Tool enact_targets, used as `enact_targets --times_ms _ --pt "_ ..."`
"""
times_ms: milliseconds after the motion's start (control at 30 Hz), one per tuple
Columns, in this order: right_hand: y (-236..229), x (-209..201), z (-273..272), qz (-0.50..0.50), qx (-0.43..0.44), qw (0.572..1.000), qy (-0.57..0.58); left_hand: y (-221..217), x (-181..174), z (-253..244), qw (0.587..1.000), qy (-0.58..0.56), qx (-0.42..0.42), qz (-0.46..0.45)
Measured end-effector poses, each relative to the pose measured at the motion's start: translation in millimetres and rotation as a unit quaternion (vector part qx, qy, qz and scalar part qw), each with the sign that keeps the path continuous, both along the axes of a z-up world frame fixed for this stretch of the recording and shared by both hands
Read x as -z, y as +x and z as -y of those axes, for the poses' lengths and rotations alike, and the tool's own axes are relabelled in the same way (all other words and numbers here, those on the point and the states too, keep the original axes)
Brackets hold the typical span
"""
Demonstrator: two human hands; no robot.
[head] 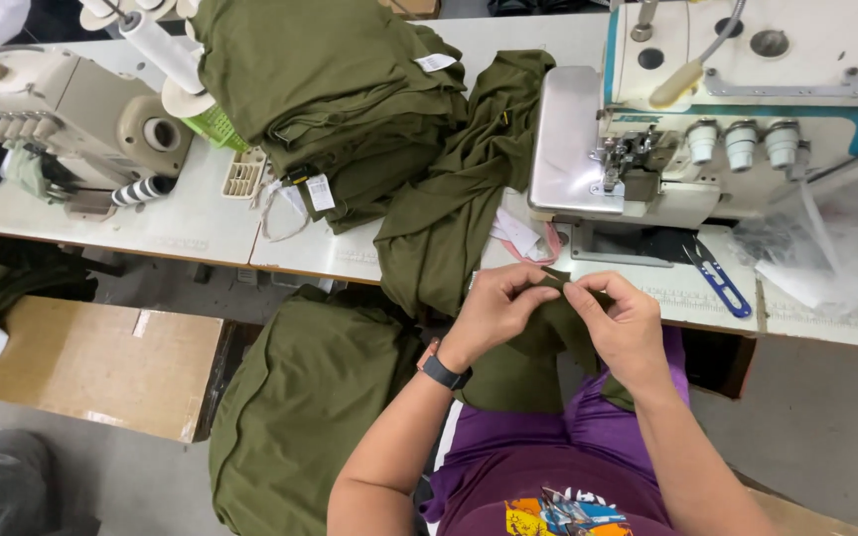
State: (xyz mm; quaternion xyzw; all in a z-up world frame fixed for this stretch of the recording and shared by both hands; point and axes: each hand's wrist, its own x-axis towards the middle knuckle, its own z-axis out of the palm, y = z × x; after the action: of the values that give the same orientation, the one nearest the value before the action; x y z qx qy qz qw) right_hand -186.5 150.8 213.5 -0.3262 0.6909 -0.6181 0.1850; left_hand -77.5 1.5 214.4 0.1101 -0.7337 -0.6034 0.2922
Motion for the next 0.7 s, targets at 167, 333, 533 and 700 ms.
enact_targets --times_ms 167,333,533,700 --pt "-7 -1 -1 0.127 -0.118 0.982 -0.079 9 -42 5 0.999 0.032 0.043 -0.008" --pt "-10 18 1 0.303 -0.176 0.92 -0.177 15 -36 12 0.997 0.031 0.066 -0.012" --pt "-8 22 4 0.308 -0.123 0.92 -0.209 22 -16 13 0.999 0.0 0.015 -0.029" --pt "-26 89 3 0.269 -0.088 0.933 -0.22 27 -3 7 0.998 0.0 -0.056 -0.034"
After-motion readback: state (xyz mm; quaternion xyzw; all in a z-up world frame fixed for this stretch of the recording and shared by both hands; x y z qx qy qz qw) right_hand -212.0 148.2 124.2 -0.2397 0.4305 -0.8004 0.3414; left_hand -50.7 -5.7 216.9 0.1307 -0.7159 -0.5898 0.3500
